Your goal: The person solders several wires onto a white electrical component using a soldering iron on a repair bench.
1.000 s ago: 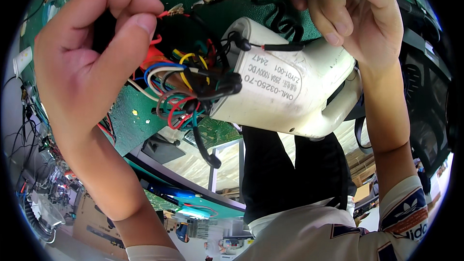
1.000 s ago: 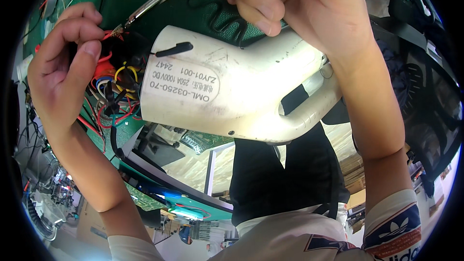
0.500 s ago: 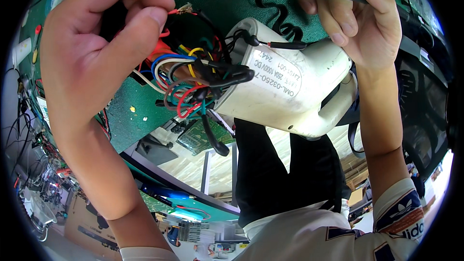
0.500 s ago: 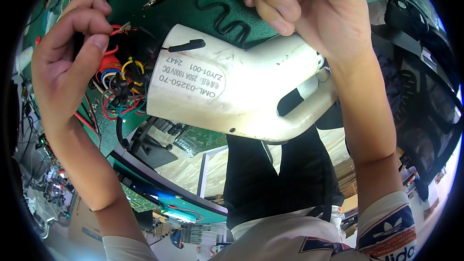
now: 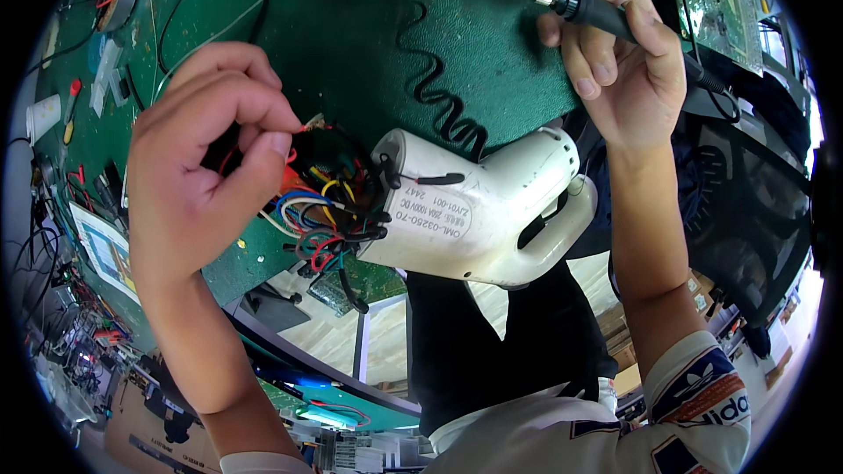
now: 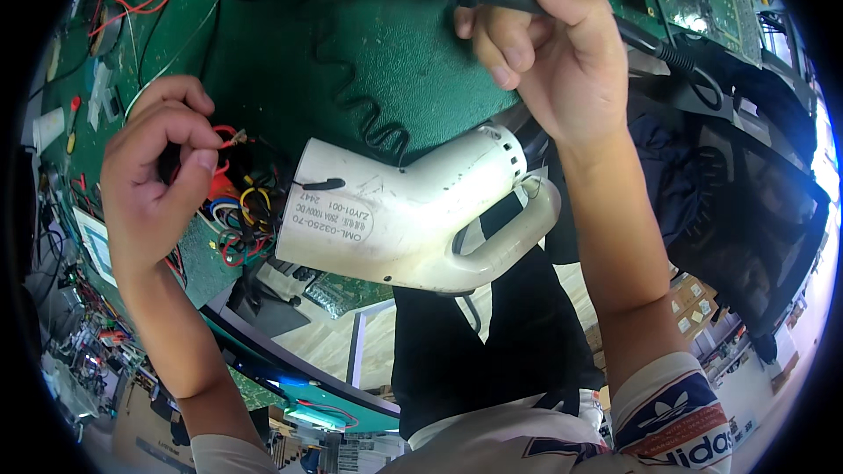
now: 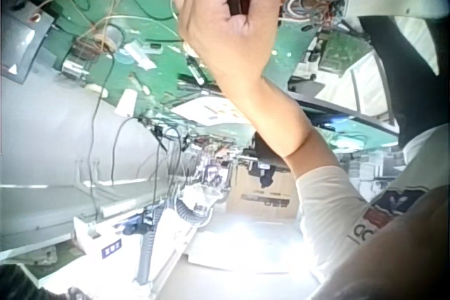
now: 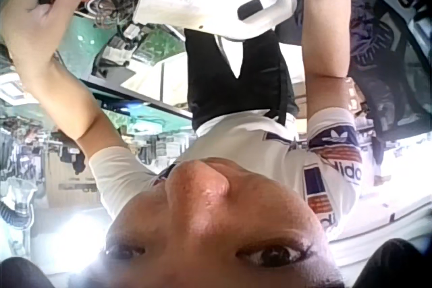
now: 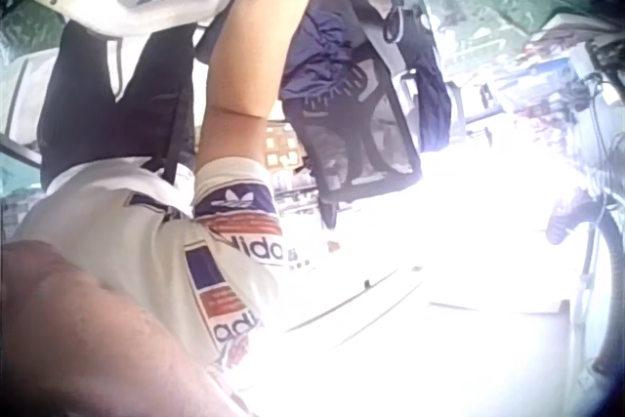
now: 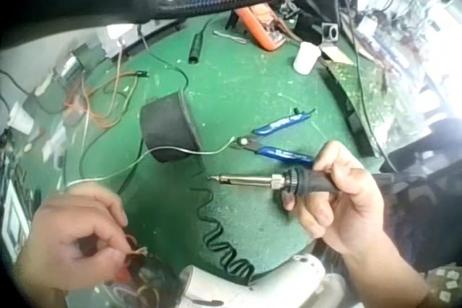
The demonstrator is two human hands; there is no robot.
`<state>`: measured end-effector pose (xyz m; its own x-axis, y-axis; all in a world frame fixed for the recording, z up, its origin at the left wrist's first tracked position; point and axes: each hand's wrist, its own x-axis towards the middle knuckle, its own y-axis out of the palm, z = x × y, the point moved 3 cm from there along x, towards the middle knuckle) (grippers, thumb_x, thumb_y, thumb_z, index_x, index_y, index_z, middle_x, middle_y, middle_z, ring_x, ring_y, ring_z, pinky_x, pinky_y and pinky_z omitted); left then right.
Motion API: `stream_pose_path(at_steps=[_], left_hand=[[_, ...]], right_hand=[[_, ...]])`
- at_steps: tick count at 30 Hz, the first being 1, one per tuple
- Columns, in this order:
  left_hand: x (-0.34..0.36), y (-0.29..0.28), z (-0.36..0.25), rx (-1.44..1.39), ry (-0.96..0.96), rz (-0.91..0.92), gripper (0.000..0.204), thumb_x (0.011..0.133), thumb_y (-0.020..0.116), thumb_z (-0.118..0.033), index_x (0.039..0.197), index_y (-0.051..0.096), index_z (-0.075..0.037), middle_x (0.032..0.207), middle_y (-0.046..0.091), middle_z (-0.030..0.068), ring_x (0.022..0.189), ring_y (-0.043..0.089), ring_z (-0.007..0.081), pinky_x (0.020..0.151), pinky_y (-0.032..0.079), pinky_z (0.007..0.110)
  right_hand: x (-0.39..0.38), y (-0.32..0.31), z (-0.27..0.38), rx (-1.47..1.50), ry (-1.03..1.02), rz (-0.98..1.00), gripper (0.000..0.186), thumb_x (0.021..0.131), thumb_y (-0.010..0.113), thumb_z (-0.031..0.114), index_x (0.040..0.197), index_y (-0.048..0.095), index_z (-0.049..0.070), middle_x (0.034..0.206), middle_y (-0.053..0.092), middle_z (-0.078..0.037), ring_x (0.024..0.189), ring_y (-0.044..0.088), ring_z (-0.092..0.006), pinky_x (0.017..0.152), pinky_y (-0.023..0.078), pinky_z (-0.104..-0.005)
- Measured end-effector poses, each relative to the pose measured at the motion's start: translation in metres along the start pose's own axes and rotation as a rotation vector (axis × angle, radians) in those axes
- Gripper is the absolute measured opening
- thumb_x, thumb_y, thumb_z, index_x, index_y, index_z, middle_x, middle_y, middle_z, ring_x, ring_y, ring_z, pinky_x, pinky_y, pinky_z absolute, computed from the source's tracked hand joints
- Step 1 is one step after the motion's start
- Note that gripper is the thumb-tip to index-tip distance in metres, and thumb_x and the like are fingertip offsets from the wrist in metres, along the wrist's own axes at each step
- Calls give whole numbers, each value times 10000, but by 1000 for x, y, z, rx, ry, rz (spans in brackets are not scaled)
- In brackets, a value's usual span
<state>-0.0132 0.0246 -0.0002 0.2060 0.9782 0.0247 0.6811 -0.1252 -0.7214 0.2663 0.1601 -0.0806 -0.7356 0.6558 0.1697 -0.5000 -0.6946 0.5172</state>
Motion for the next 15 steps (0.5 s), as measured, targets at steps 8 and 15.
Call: stream_pose_path(at_steps=[8, 15], left_hand=[[3, 2, -1, -29, -31, -55, 165, 664, 646, 54, 798, 646, -41, 608, 492, 33, 867, 617, 251, 718, 473, 336], [4, 2, -1, -77, -58, -68, 131, 663, 622, 30, 774, 614, -39, 615, 487, 35, 853, 565, 237, 760, 445, 343]], right_hand=[[-1, -9, 6, -25, -122, -313, 179, 953, 492, 136, 1076, 549, 19, 646, 486, -64, 582, 510, -202, 799, 509, -419], [2, -8, 7, -90, -121, -381, 190, 903, 504, 86, 1060, 518, -20, 669, 526, -92, 607, 556, -217, 845, 531, -442]])
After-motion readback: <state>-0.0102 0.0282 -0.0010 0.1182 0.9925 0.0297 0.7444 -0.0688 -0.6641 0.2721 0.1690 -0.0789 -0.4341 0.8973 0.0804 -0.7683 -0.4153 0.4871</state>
